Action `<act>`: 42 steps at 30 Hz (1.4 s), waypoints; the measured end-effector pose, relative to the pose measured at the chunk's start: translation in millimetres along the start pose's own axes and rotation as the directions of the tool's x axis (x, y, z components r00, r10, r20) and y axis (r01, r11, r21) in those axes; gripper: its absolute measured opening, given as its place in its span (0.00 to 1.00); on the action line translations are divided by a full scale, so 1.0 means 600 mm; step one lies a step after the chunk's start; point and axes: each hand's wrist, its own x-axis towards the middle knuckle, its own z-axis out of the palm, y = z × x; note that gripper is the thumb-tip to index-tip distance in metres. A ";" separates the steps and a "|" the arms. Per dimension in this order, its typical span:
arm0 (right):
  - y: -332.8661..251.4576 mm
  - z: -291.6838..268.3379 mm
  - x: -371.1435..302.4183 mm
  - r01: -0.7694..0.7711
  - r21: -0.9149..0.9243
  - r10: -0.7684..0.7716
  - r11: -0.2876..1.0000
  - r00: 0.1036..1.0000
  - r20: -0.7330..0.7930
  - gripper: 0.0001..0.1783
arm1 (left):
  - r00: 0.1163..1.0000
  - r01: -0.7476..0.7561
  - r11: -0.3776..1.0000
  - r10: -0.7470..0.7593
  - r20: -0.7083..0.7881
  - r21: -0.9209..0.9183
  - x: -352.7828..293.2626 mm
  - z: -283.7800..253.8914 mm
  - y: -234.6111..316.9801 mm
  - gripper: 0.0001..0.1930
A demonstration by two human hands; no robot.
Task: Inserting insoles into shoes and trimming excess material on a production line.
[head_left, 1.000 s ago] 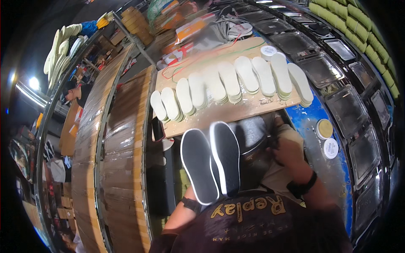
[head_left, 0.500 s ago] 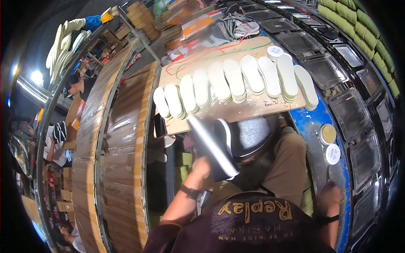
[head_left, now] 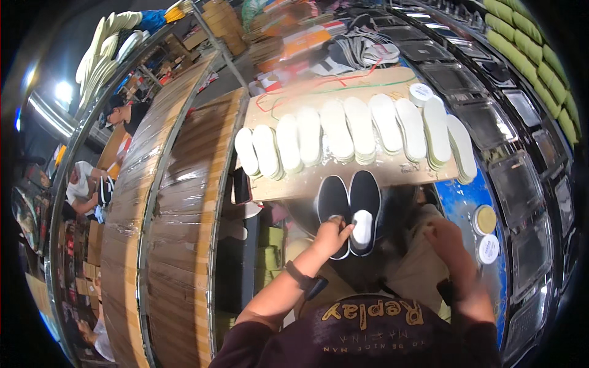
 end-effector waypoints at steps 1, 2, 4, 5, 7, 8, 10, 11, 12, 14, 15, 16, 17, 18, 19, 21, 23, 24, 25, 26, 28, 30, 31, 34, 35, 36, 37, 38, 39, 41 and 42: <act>-0.036 0.006 0.044 0.085 0.033 -0.088 0.996 0.994 0.071 0.12 | 0.985 -0.160 0.983 0.165 -0.059 0.090 0.002 -0.017 0.001 0.18; -0.078 0.016 0.089 0.173 0.079 -0.182 0.982 0.973 0.139 0.11 | 0.990 -0.136 0.990 0.136 -0.034 -0.020 0.007 -0.043 -0.003 0.13; -0.143 0.066 0.172 0.310 0.165 -0.338 0.936 0.923 0.182 0.08 | 0.929 -0.301 0.954 0.293 -0.224 0.001 0.028 -0.096 -0.023 0.11; -0.165 0.090 0.212 0.385 0.174 -0.413 0.906 0.894 0.175 0.07 | 0.931 -0.264 0.961 0.277 -0.237 0.085 0.049 -0.127 -0.017 0.10; -0.225 0.155 0.289 0.496 0.206 -0.530 0.843 0.832 0.167 0.07 | 0.908 -0.165 0.949 0.252 -0.335 0.268 0.093 -0.177 -0.054 0.06; -0.262 0.188 0.325 0.520 0.188 -0.547 0.833 0.826 0.139 0.06 | 0.869 -0.160 0.915 0.309 -0.387 0.369 0.119 -0.198 -0.092 0.05; -0.318 0.250 0.389 0.586 0.184 -0.608 0.789 0.788 0.098 0.06 | 0.830 -0.219 0.841 0.427 -0.359 0.495 0.183 -0.223 -0.151 0.05; -0.322 0.281 0.416 0.627 0.177 -0.637 0.759 0.771 0.002 0.08 | 0.844 -0.180 0.816 0.415 -0.340 0.549 0.213 -0.226 -0.158 0.05; -0.330 0.304 0.442 0.669 0.169 -0.663 0.724 0.742 -0.100 0.09 | 0.858 -0.137 0.786 0.398 -0.325 0.603 0.242 -0.231 -0.161 0.07; -0.332 0.342 0.465 0.682 0.006 -0.671 0.731 0.721 -0.175 0.14 | 0.861 -0.150 0.768 0.411 -0.299 0.623 0.279 -0.235 -0.168 0.13; -0.333 0.356 0.477 0.668 -0.121 -0.677 0.734 0.706 -0.205 0.16 | 0.882 -0.161 0.756 0.399 -0.251 0.635 0.295 -0.237 -0.178 0.15; -0.352 0.357 0.489 0.602 -0.122 -0.604 0.789 0.797 0.027 0.18 | 0.904 -0.163 0.748 0.375 -0.206 0.644 0.299 -0.244 -0.200 0.17; -0.359 0.351 0.498 0.521 -0.165 -0.473 0.837 0.842 0.258 0.21 | 0.908 -0.172 0.771 0.365 -0.205 0.613 0.303 -0.250 -0.207 0.17; -0.366 0.360 0.507 0.543 -0.151 -0.496 0.826 0.828 0.263 0.21 | 0.912 -0.182 0.794 0.358 -0.202 0.581 0.304 -0.257 -0.216 0.18; -0.368 0.360 0.509 0.562 -0.220 -0.508 0.797 0.822 0.260 0.21 | 0.939 -0.175 0.801 0.310 -0.147 0.573 0.306 -0.264 -0.216 0.16; -0.375 0.359 0.513 0.613 -0.376 -0.533 0.695 0.790 0.303 0.17 | 0.946 -0.176 0.802 0.297 -0.126 0.570 0.300 -0.273 -0.216 0.14; -0.344 0.402 0.531 0.632 -0.457 -0.545 0.626 0.773 0.324 0.14 | 0.975 -0.152 0.697 0.222 -0.010 0.701 0.311 -0.267 -0.201 0.09; -0.333 0.421 0.536 0.649 -0.528 -0.555 0.548 0.754 0.350 0.11 | 0.975 -0.151 0.697 0.221 -0.010 0.701 0.314 -0.259 -0.195 0.09; -0.343 0.420 0.528 0.654 -0.525 -0.560 0.544 0.749 0.353 0.11 | 0.968 -0.135 0.650 0.249 -0.041 0.748 0.310 -0.247 -0.192 0.09; -0.354 0.419 0.517 0.636 -0.571 -0.556 0.519 0.759 0.340 0.10 | 0.958 -0.117 0.601 0.279 -0.070 0.791 0.302 -0.237 -0.191 0.10; -0.363 0.401 0.507 0.615 -0.620 -0.552 0.488 0.767 0.326 0.09 | 0.934 -0.109 0.588 0.337 -0.121 0.801 0.286 -0.234 -0.191 0.09; -0.366 0.372 0.510 0.629 -0.488 -0.532 0.605 0.775 0.341 0.09 | 0.924 -0.032 0.703 0.291 -0.246 0.710 0.281 -0.252 -0.188 0.06; -0.352 0.354 0.511 0.615 -0.500 -0.516 0.609 0.787 0.340 0.09 | 0.856 -0.034 0.763 0.356 -0.375 0.645 0.275 -0.261 -0.166 0.05; -0.334 0.277 0.487 0.450 -0.098 -0.459 0.888 0.846 -0.273 0.09 | 0.581 -0.177 0.890 0.439 -0.685 0.421 0.223 -0.300 -0.138 0.09; -0.345 0.224 0.457 0.524 0.009 -0.481 0.852 0.788 -0.385 0.09 | 0.543 -0.179 0.907 0.415 -0.730 0.382 0.181 -0.306 -0.119 0.11; -0.346 0.173 0.432 0.591 0.101 -0.472 0.800 0.725 -0.501 0.09 | 0.506 -0.196 0.918 0.396 -0.767 0.345 0.139 -0.311 -0.089 0.12; -0.336 0.135 0.403 0.578 0.091 -0.466 0.811 0.731 -0.498 0.09 | 0.522 -0.193 0.939 0.344 -0.781 0.285 0.104 -0.306 -0.078 0.11; -0.321 0.096 0.367 0.567 0.225 -0.430 0.793 0.781 -0.453 0.10 | 0.542 -0.199 0.955 0.295 -0.787 0.221 0.067 -0.298 -0.066 0.11; -0.298 0.067 0.336 0.538 0.360 -0.394 0.762 0.827 -0.402 0.11 | 0.547 -0.196 0.957 0.289 -0.786 0.216 0.023 -0.295 -0.051 0.11; -0.237 0.002 0.263 0.411 0.463 -0.298 0.785 0.906 -0.300 0.10 | 0.583 -0.244 0.963 0.240 -0.776 0.114 -0.072 -0.296 -0.017 0.09; -0.211 -0.020 0.231 0.296 0.575 -0.225 0.763 0.955 -0.192 0.10 | 0.564 -0.222 0.963 0.254 -0.786 0.152 -0.113 -0.293 -0.027 0.08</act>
